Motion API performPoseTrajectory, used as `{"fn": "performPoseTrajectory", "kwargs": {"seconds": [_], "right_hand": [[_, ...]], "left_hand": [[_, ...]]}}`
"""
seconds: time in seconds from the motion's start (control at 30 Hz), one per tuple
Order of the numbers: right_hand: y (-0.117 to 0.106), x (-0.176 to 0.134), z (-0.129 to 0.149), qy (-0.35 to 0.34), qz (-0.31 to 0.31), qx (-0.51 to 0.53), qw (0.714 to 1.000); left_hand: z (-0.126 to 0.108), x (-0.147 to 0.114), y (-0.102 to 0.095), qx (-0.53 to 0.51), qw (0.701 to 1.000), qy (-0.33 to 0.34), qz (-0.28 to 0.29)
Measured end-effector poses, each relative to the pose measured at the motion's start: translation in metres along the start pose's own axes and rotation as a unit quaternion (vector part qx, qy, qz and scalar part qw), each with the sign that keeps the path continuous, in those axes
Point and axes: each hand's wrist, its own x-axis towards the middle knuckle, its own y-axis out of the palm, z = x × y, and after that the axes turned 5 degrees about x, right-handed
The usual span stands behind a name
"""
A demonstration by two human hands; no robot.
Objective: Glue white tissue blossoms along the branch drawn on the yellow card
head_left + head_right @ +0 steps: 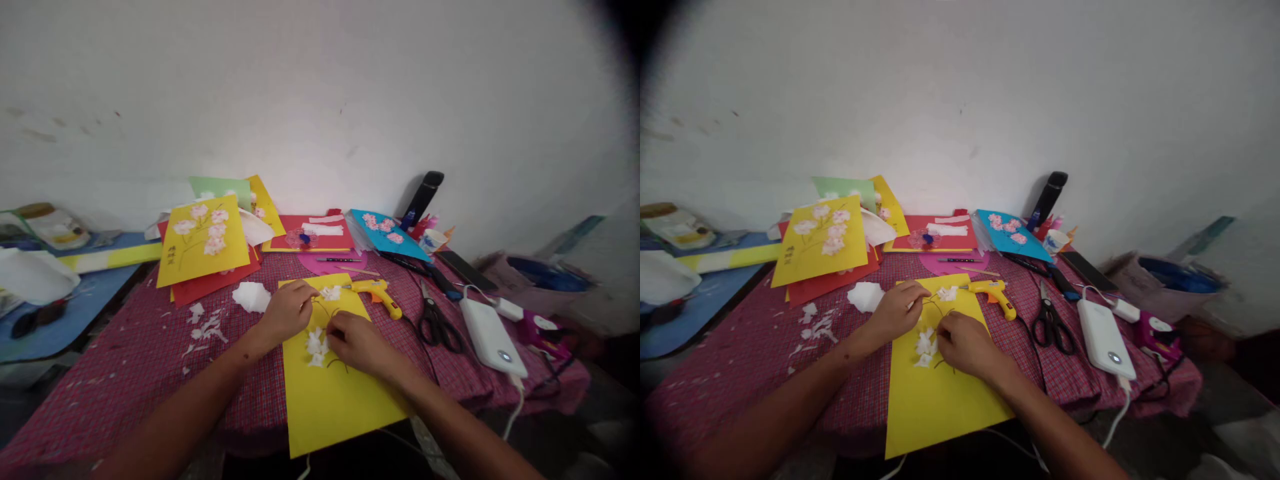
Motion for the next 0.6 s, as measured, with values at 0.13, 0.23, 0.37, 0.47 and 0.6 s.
{"fn": "performPoseTrajectory", "kwargs": {"seconds": [0.13, 0.23, 0.37, 0.47, 0.6], "right_hand": [[-0.002, -0.004, -0.004, 0.03, -0.029, 0.09, 0.995], [-0.005, -0.003, -0.007, 0.065, -0.074, 0.168, 0.981], [-0.007, 0.002, -0.006, 0.077, -0.149, 0.187, 0.968], [-0.008, 0.004, -0.002, 0.043, -0.191, 0.14, 0.971], [-0.007, 0.003, 0.007, 0.006, -0.201, 0.09, 0.975]], "left_hand": [[-0.001, -0.001, 0.001, -0.059, 0.998, -0.003, -0.017], [-0.006, 0.0, -0.002, -0.136, 0.99, -0.032, 0.005], [-0.012, -0.002, -0.005, -0.289, 0.943, -0.116, 0.116], [-0.015, -0.003, -0.002, -0.409, 0.885, -0.153, 0.161], [-0.018, -0.003, 0.001, -0.467, 0.855, -0.169, 0.147]]}}
